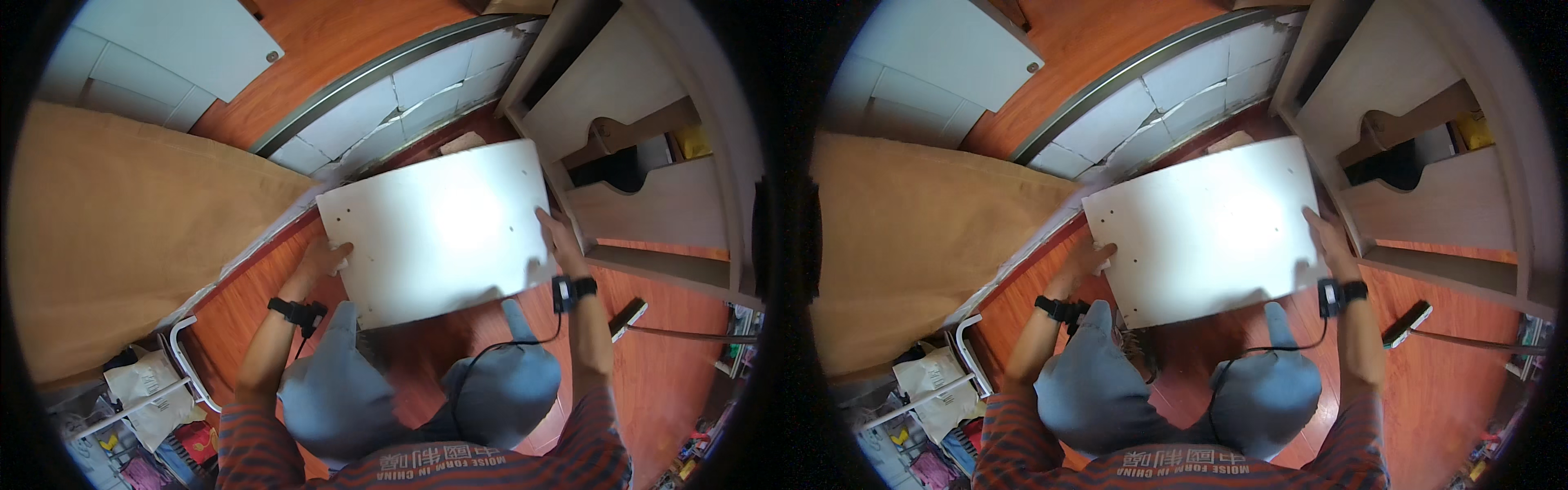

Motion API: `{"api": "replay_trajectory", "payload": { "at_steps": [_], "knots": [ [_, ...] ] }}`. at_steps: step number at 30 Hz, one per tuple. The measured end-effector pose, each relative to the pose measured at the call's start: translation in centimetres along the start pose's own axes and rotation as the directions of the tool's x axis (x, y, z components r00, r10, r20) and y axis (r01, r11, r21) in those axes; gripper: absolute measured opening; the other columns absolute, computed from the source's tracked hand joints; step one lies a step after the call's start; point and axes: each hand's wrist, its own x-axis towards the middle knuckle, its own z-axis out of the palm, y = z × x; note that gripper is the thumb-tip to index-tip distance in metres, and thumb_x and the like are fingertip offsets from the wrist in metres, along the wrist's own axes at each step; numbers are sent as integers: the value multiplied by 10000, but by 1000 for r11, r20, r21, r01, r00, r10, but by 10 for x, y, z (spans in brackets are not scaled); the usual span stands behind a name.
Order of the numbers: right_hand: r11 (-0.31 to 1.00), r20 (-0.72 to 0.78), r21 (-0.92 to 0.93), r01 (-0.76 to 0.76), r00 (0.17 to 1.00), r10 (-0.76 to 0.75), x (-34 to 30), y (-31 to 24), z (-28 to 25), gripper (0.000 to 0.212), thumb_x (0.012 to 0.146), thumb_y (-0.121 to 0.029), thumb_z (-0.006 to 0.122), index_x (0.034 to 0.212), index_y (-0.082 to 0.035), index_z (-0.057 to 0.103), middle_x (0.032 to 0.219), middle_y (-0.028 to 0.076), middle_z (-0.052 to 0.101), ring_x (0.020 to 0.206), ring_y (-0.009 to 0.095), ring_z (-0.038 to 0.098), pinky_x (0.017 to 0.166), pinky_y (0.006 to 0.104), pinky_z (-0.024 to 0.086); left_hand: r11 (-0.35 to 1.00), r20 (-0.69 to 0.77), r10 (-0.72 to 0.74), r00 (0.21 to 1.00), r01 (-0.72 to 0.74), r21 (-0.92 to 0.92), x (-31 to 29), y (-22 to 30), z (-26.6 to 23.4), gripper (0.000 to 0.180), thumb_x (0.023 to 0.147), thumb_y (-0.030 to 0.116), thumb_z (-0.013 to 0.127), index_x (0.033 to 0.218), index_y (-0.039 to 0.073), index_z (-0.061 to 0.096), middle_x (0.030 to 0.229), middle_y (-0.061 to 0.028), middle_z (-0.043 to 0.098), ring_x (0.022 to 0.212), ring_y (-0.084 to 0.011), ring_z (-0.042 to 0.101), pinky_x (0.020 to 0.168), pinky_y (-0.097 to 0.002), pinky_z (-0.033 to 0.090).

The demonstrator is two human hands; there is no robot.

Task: The person moves a white board and bricks from a corner, wipes the floor and the board with a cloth, and sweeps the area with a broom.

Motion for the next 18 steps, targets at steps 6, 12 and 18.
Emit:
{"api": "replay_trajectory", "payload": {
  "at_steps": [6,12,18],
  "knots": [
    [994,-262,-71,-86,963,65,-88,51,-97,277,860,-184,614,1026,37,596,904,44,611,804,120,547,710,227,421,963,263,197,944,-237,129,-24,31,38,332,856,322,580,871,-5,638,653,-86,616,597,-154,590,531,-289,462],
    [996,-325,27,-89,941,93,-154,77,-157,266,867,-246,580,934,9,614,843,24,604,781,125,555,716,261,439,974,524,122,843,-204,102,-19,27,102,361,841,348,590,898,-7,626,724,-86,631,621,-186,579,578,-340,442],
    [998,-317,26,-62,946,67,-171,83,-180,312,869,-275,551,1007,2,596,909,21,590,838,138,534,785,279,407,998,805,8,593,50,-47,-24,39,125,317,873,305,568,886,-9,606,743,-9,558,644,-119,478,604,-283,407]
  ]
}}
